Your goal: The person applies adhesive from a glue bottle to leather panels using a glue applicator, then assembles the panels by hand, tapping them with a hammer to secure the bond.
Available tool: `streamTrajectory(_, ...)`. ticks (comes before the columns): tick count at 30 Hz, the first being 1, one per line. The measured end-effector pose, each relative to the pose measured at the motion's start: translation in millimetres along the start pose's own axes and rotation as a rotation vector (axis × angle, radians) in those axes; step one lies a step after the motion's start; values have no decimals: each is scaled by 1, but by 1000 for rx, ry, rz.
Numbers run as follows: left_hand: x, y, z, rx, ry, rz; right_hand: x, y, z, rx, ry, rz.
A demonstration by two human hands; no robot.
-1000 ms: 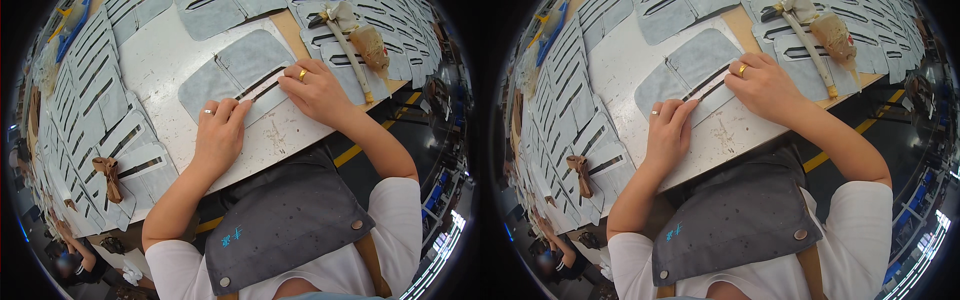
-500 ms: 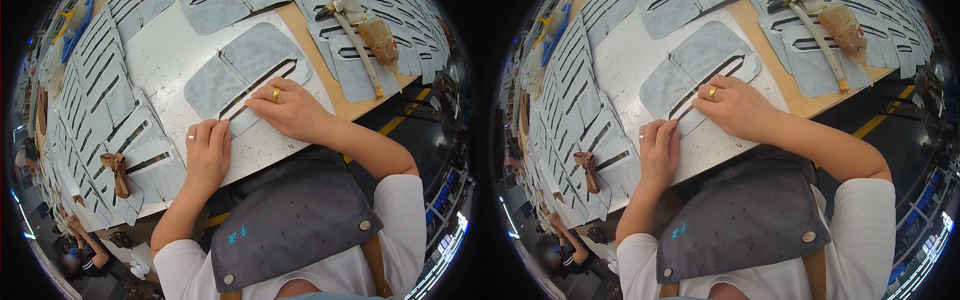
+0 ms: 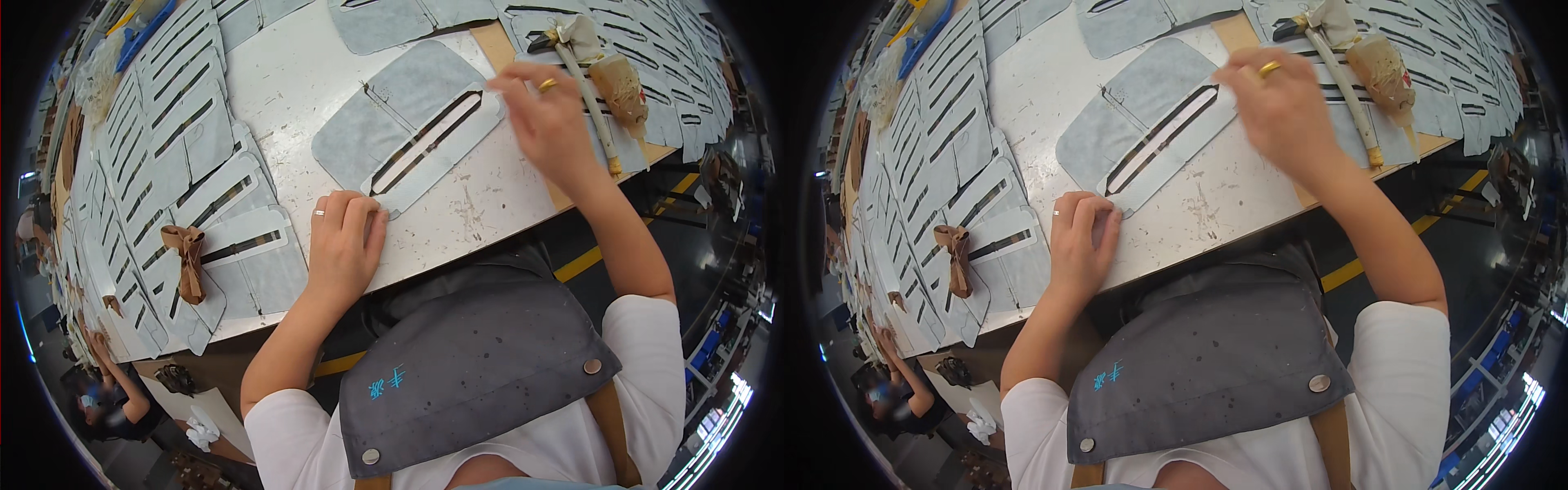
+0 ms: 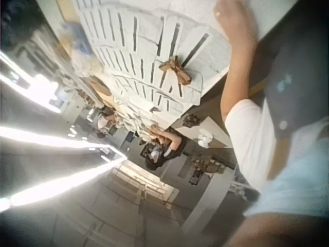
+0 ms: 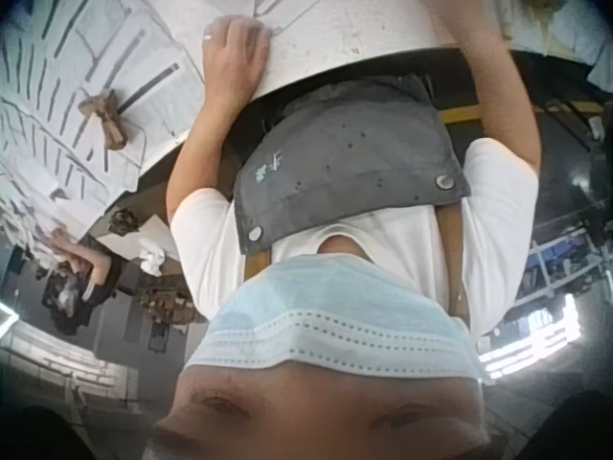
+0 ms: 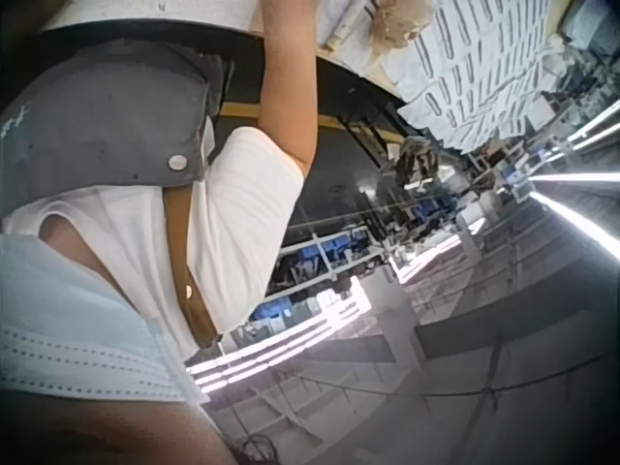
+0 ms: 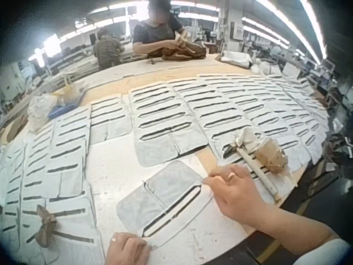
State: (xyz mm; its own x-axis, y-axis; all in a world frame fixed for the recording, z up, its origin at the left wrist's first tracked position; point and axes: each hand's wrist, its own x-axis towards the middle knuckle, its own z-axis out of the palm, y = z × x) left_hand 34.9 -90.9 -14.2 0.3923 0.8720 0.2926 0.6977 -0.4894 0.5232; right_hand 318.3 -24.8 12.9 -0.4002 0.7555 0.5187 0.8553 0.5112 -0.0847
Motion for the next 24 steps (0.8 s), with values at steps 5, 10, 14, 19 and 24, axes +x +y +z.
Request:
streamTrajectory(5, 26, 13, 0, -108, 5, 68, -33, 70, 1, -272, -36, 390)
streamTrajectory(10, 41, 15, 16, -37, -36, 176, -36, 83, 6, -321, -196, 525)
streamTrajectory(14, 33, 11, 29, 61, -48, 271, -26, 63, -15, -218, -46, 535)
streamTrajectory(19, 35, 15, 26, 91, -69, 285, -19, -9, -48, 478, -214, 327)
streamTrajectory(24, 37, 16, 25, 84, -63, 301, -16, -37, -40, 542, -42, 225)
